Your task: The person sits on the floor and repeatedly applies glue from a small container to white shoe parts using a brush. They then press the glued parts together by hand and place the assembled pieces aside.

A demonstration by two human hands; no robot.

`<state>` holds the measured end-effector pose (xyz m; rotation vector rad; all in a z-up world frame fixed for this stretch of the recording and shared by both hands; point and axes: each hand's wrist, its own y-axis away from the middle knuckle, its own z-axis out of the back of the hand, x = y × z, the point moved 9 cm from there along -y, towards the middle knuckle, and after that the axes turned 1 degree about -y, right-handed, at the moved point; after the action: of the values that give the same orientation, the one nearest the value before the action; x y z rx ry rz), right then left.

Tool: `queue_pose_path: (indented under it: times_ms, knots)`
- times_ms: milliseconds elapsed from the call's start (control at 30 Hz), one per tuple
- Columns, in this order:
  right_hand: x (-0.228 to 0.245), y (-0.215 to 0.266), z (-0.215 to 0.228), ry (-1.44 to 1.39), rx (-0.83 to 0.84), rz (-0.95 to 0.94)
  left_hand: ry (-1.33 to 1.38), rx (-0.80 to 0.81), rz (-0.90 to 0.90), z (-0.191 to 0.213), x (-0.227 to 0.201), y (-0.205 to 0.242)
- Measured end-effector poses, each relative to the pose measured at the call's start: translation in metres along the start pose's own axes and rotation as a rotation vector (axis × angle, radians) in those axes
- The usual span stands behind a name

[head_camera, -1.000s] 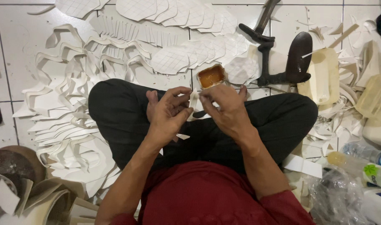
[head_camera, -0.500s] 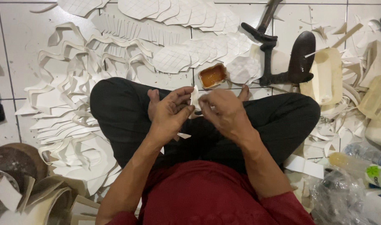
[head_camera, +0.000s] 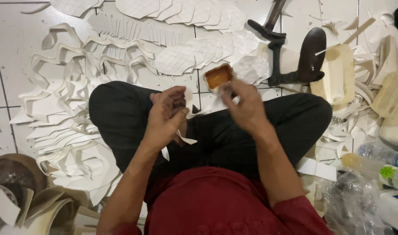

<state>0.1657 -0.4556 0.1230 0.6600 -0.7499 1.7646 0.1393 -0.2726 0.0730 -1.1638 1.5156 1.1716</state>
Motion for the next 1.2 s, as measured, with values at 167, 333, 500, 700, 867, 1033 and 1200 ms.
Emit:
queue_pose_path:
  times_ms: [167, 333, 500, 700, 867, 1033, 1200]
  knots:
    - [-0.069, -0.013, -0.008, 0.167, 0.023, -0.106, -0.024, -0.047, 0.074, 0.011, -0.006, 0.014]
    - [-0.111, -0.023, -0.034, 0.332, 0.131, -0.105, 0.021, -0.029, 0.084, 0.01, -0.007, 0.021]
    - [-0.137, -0.02, -0.063, 0.497, 0.374, -0.237, -0.053, 0.022, 0.107, -0.003, -0.022, 0.028]
    - [-0.115, -0.013, -0.054, 0.31, 0.417, -0.353, -0.023, -0.006, 0.092, 0.007, 0.002, 0.019]
    - [-0.062, -0.011, -0.017, 0.095, 0.185, -0.307, 0.009, 0.006, 0.063, 0.01, 0.01, 0.016]
    - [0.023, -0.007, 0.0, -0.145, -0.018, -0.066, 0.019, 0.03, 0.038, 0.002, 0.012, 0.011]
    - [0.046, -0.003, -0.025, -0.094, 0.056, 0.074, 0.0, 0.075, 0.023, -0.004, 0.007, 0.012]
